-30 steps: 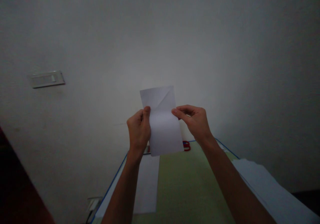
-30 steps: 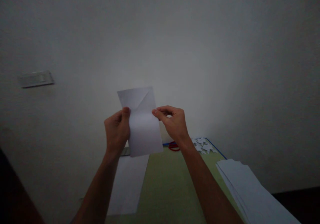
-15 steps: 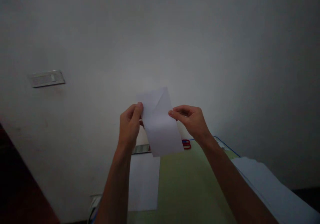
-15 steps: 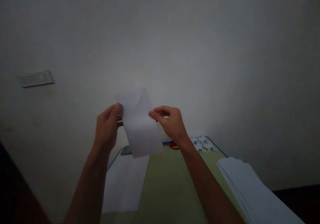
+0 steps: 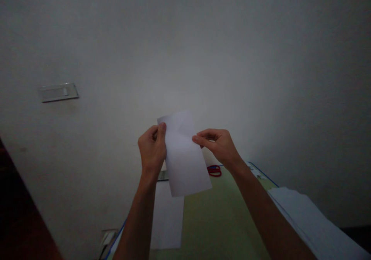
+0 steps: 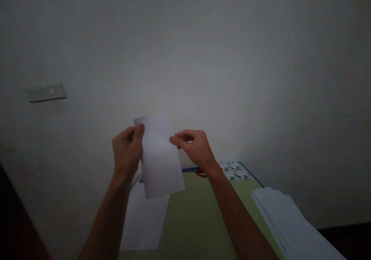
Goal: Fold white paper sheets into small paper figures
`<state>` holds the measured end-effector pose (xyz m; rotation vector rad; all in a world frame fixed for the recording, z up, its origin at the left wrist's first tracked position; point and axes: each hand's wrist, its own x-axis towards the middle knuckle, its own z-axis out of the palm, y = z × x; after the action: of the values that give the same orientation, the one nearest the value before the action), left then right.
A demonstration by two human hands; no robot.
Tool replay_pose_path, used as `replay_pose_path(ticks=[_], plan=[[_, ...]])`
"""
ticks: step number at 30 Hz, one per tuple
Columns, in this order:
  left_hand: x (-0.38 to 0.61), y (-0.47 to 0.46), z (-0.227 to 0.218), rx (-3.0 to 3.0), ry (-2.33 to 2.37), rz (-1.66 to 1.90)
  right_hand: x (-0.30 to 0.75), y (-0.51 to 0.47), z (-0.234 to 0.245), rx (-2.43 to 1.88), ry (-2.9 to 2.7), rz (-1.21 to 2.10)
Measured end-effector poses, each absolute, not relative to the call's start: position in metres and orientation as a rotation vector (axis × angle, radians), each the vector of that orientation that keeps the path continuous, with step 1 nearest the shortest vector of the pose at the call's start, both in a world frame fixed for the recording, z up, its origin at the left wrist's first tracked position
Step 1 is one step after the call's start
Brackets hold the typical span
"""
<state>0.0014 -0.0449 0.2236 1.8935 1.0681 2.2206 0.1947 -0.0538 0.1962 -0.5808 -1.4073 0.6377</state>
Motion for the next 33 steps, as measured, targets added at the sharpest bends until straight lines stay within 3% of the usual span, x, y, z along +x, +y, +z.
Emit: replay_pose_path(ticks=[10, 18, 33], plan=[[-0.005, -0.039, 0.218, 1.951, 1.008, 2.083, 0.198, -0.049, 0.192, -0.598, -1.523, 0.664], [0.0, -0.045, 0.219, 2.112, 0.946, 1.921, 0.192, -0.05, 0.199, -0.464, -1.227, 0.618], [0.011, -0.058, 0.223, 1.972, 0.791, 2.011, 0.202, -0.053, 0.2, -0.491, -1.325, 0.535]])
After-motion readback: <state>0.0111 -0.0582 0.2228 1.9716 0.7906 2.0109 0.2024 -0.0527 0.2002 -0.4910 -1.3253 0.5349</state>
